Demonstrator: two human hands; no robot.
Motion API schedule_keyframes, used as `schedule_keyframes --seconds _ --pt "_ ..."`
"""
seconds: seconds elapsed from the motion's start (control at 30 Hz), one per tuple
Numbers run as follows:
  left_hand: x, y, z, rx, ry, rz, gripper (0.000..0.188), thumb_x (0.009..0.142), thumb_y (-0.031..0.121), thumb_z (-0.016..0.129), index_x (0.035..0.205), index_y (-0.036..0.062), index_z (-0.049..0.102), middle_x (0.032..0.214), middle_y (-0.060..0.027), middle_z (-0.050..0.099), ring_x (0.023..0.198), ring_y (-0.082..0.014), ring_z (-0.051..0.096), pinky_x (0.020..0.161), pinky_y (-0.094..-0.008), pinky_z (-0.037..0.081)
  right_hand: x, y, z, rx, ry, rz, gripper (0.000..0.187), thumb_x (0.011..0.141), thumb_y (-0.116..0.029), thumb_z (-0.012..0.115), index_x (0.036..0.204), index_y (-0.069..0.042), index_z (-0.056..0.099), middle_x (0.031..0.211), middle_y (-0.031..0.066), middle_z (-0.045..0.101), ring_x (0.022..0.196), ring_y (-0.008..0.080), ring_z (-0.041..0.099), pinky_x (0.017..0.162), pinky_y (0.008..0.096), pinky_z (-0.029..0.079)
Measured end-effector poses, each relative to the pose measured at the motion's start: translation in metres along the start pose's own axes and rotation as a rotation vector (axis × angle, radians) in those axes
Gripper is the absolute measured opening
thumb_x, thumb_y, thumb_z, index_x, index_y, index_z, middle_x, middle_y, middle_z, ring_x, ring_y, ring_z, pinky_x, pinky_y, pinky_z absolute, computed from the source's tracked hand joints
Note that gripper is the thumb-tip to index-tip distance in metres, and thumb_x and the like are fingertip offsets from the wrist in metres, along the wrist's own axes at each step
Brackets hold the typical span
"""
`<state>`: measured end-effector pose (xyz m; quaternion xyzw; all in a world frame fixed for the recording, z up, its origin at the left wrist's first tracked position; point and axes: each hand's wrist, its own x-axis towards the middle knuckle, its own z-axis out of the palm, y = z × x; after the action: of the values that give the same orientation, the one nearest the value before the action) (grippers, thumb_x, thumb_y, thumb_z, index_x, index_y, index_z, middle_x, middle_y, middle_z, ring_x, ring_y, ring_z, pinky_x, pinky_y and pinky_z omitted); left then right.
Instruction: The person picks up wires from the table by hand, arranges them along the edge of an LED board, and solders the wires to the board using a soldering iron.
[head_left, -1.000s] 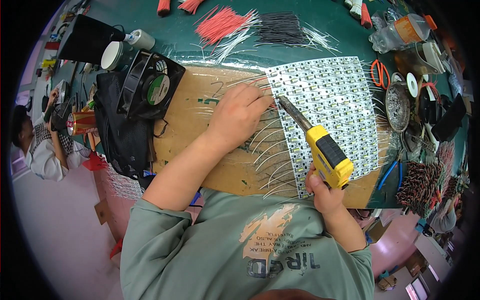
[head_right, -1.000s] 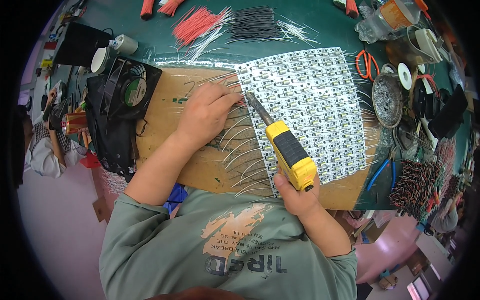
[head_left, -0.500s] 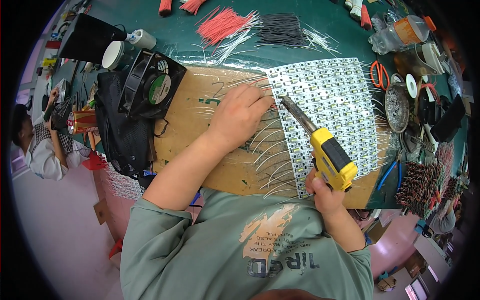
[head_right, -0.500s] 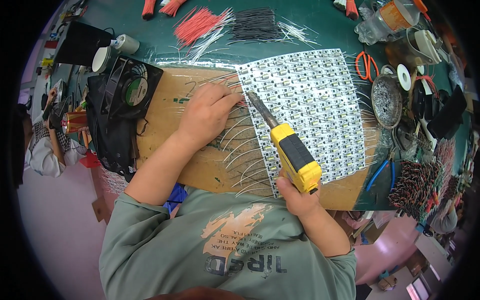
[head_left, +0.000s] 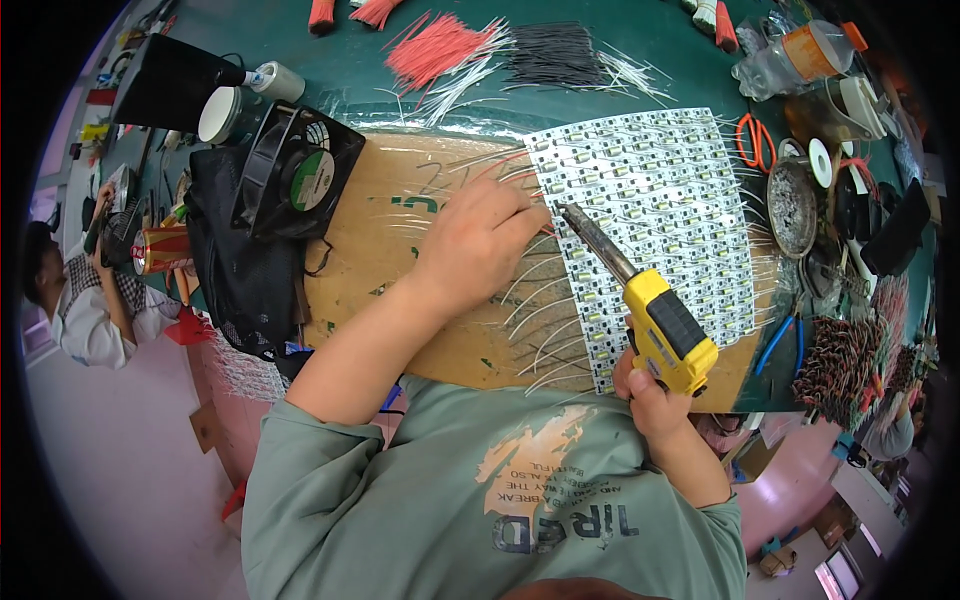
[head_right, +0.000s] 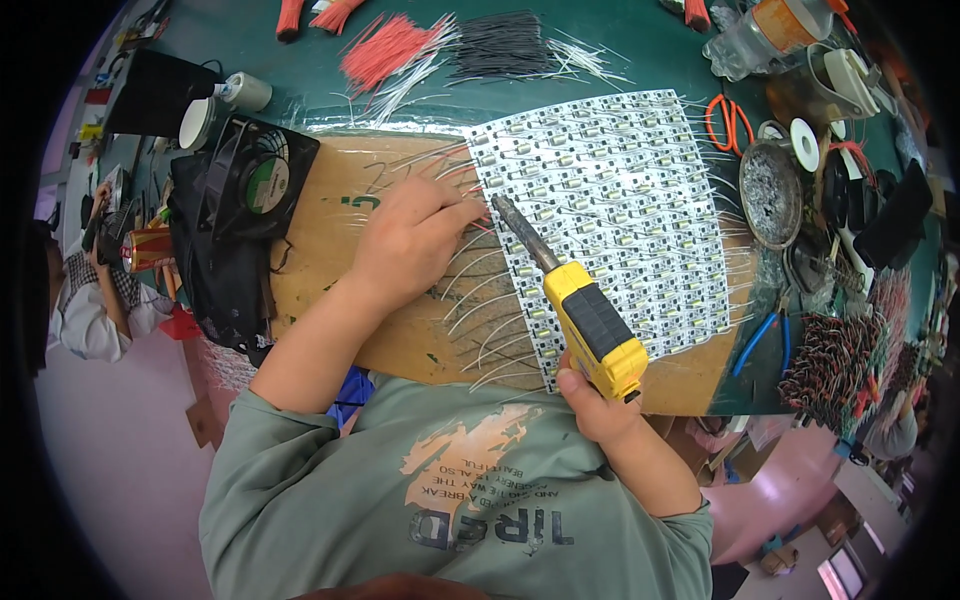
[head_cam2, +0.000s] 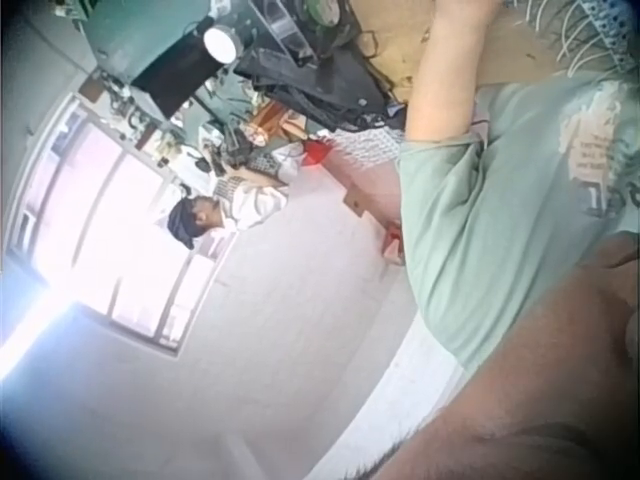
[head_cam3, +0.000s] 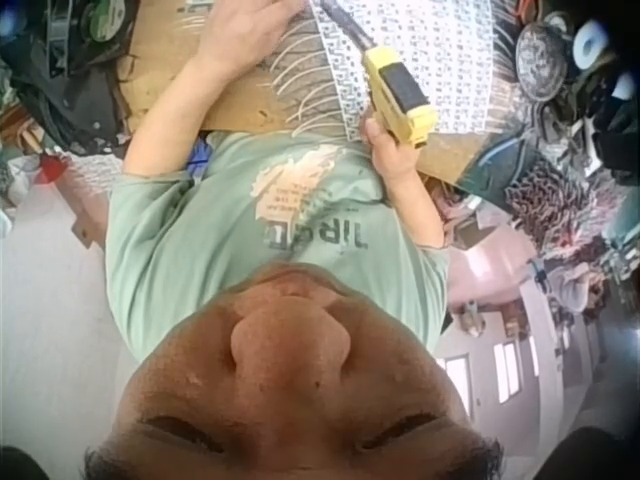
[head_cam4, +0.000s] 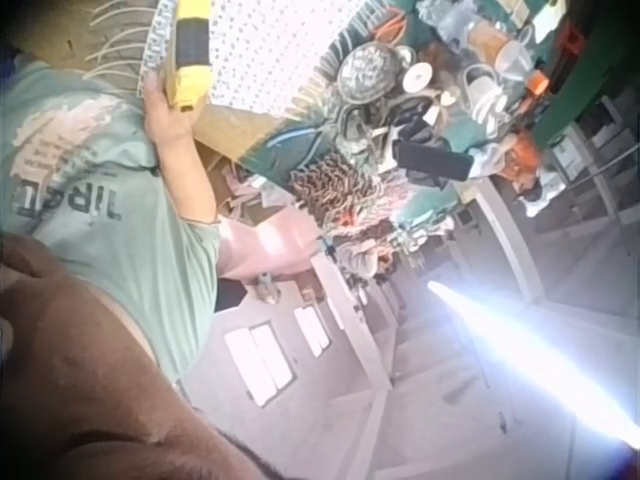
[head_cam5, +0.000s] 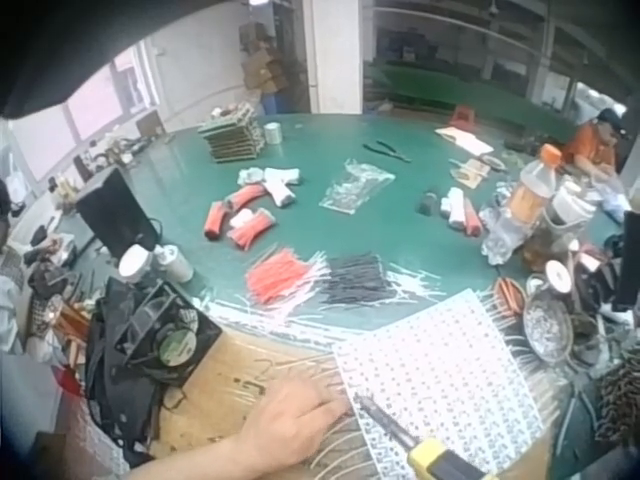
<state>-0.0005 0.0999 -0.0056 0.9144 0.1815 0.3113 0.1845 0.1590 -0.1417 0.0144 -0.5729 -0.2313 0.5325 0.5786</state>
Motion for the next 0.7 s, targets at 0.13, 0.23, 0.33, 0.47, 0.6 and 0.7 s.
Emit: schedule_keyframes --seconds 0.13,0.23,0.33,0.47,0.6,0.7 --pt "-0.0006 0.0013 0.0025 -0.052 -0.017 -0.002 0.024 0.070 -0.003 0.067 0.093 0.0061 0.069 0.083 -0.0057 0.061 0.078 -0.0251 0.060 0.070 -0.0357 0.050 -0.0008 0.0052 0.0050 -0.170 0.039 -0.065 0.060 0.082 -0.023 0.065 0.129 0.007 0.042 0.068 0.0062 0.051 0.052 0.0128 0.046 0.048 0.0249 0.039" --pt "-0.0022 0.0007 0.0042 -0.023 -0.033 -0.003 0.024 0.070 -0.003 0.066 0.093 0.0059 0.069 0.083 -0.0055 0.061 0.078 -0.0248 0.060 0.071 -0.0353 0.050 -0.0027 0.0073 0.0023 -0.193 0.027 -0.071 0.059 0.083 -0.023 0.065 0.128 0.007 0.043 0.067 0.0070 0.051 0.052 0.0133 0.047 0.048 0.0251 0.039" --pt "-0.0026 0.0005 0.0044 -0.011 -0.048 -0.006 0.024 0.070 -0.003 0.066 0.093 0.0061 0.069 0.083 -0.0054 0.060 0.078 -0.0245 0.060 0.071 -0.0350 0.051 -0.0030 0.0097 0.0018 -0.182 0.030 -0.077 0.056 0.084 -0.023 0.064 0.126 0.007 0.044 0.067 0.0072 0.051 0.052 0.0136 0.047 0.048 0.0251 0.039" --pt "-0.0037 0.0004 0.0044 0.002 -0.060 -0.002 0.025 0.070 -0.002 0.066 0.093 0.0062 0.068 0.084 -0.0055 0.060 0.078 -0.0244 0.060 0.071 -0.0349 0.051 -0.0011 0.0078 0.0028 -0.176 0.013 -0.072 0.052 0.085 -0.023 0.064 0.123 0.006 0.045 0.067 0.0072 0.051 0.052 0.0136 0.047 0.049 0.0252 0.039" --pt "-0.0044 0.0002 0.0049 0.020 -0.070 0.005 0.025 0.070 -0.002 0.065 0.093 0.0061 0.068 0.084 -0.0057 0.059 0.079 -0.0244 0.060 0.072 -0.0349 0.051 -0.0010 0.0084 0.0020 -0.188 -0.002 -0.074 0.047 0.086 -0.021 0.062 0.121 0.006 0.046 0.070 0.0079 0.053 0.054 0.0137 0.047 0.049 0.0255 0.040" --pt "-0.0049 -0.0005 0.0056 0.021 -0.068 0.011 0.025 0.070 -0.001 0.066 0.093 0.0057 0.068 0.084 -0.0059 0.059 0.079 -0.0243 0.059 0.072 -0.0350 0.050 -0.0013 0.0104 0.0009 -0.201 -0.010 -0.079 0.045 0.086 -0.019 0.062 0.120 0.006 0.047 0.073 0.0084 0.054 0.055 0.0139 0.048 0.050 0.0257 0.040"
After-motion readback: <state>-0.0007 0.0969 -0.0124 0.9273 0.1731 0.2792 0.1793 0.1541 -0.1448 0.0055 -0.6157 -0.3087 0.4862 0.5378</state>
